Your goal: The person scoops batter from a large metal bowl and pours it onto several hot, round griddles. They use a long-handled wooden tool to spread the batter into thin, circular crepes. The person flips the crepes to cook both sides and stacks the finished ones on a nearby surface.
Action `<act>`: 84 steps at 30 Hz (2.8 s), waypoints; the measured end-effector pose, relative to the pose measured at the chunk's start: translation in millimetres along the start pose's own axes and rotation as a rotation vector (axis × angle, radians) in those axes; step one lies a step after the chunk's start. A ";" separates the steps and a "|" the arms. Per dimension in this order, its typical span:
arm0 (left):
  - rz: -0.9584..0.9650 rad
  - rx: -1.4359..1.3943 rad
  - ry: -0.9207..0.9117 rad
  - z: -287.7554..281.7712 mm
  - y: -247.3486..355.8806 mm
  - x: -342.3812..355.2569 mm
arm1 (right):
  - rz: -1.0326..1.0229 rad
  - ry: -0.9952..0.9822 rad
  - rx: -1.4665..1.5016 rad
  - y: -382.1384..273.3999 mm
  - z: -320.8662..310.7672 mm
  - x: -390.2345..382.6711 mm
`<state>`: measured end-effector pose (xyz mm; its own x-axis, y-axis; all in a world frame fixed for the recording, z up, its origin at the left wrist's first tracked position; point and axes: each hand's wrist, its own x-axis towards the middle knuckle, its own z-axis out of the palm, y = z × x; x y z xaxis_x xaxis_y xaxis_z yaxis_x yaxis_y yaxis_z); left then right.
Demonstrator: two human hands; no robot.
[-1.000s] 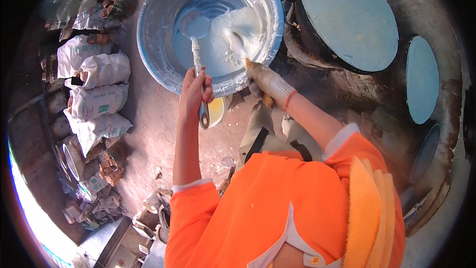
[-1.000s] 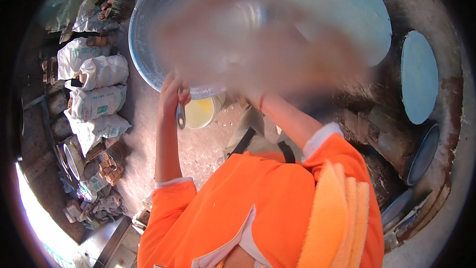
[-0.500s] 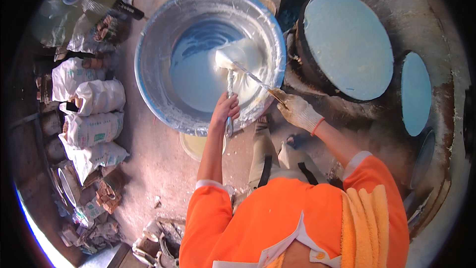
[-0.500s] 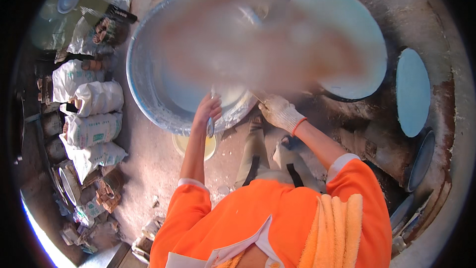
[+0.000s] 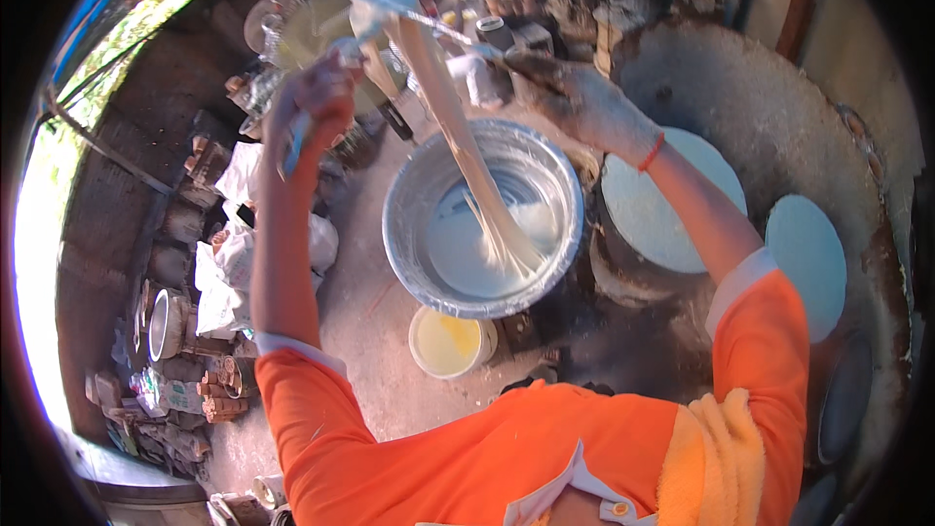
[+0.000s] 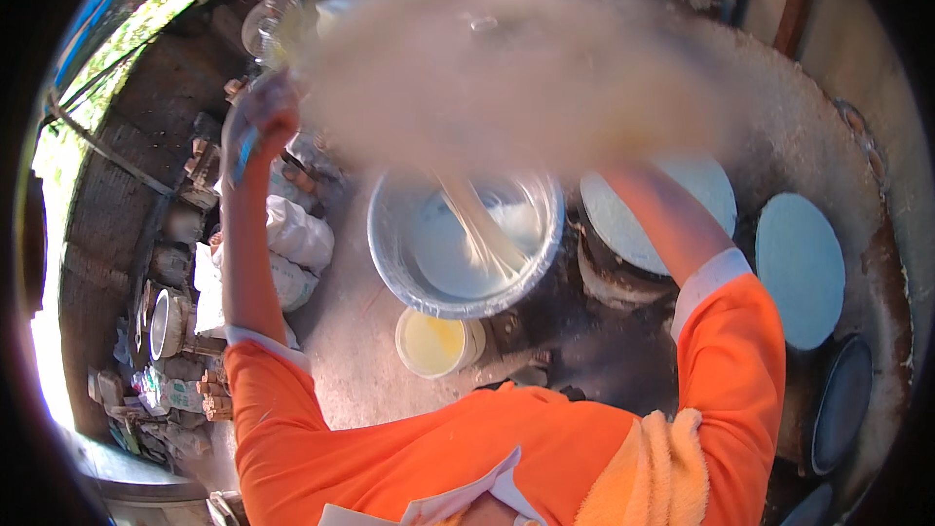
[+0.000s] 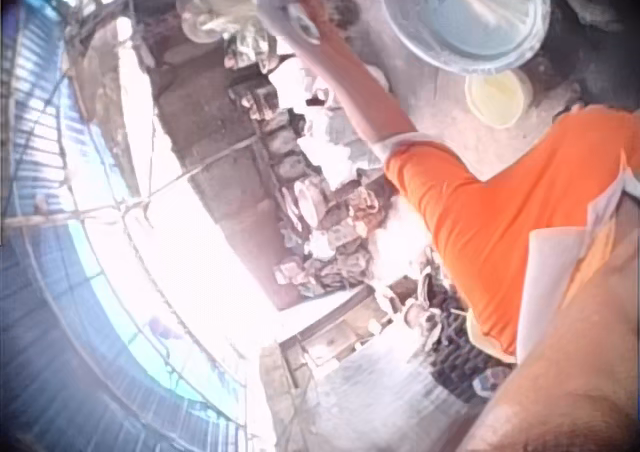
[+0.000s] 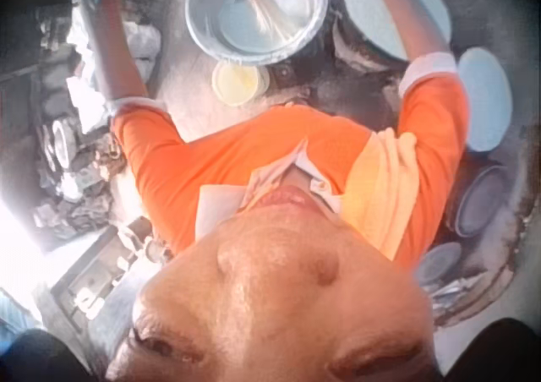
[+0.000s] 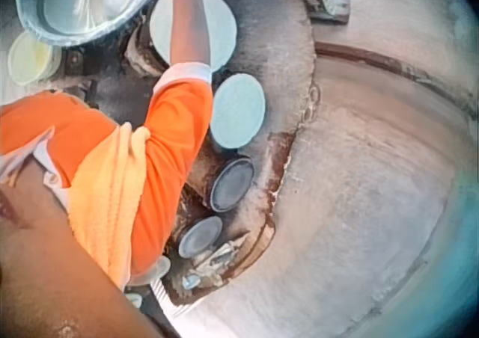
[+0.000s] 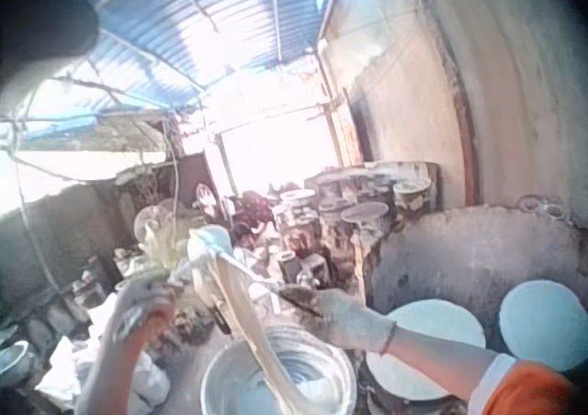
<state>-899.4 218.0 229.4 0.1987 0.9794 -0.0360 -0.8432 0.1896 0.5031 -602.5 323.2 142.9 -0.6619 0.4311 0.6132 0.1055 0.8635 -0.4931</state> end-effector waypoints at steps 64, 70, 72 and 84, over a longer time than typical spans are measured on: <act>0.519 1.817 -1.774 250.2 -1075.0 116.8 | 1.517 2.133 -0.476 -193.1 -148.8 -776.7; 0.433 1.904 -1.772 256.1 -1089.7 163.7 | 1.750 1.909 -0.850 -125.2 -215.2 -761.2; 0.393 1.936 -1.741 260.7 -1085.2 175.7 | 2.201 1.521 -0.846 -139.8 -222.3 -751.7; 0.174 2.097 -1.129 233.0 -964.2 214.2 | 2.336 0.614 -0.582 -105.1 -335.1 -780.5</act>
<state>72.5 228.7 -62.2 0.9002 0.4352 0.0167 0.4071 -0.8545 0.3226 151.7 -16.4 -77.1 0.9136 0.2499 -0.3206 0.1737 -0.9531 -0.2479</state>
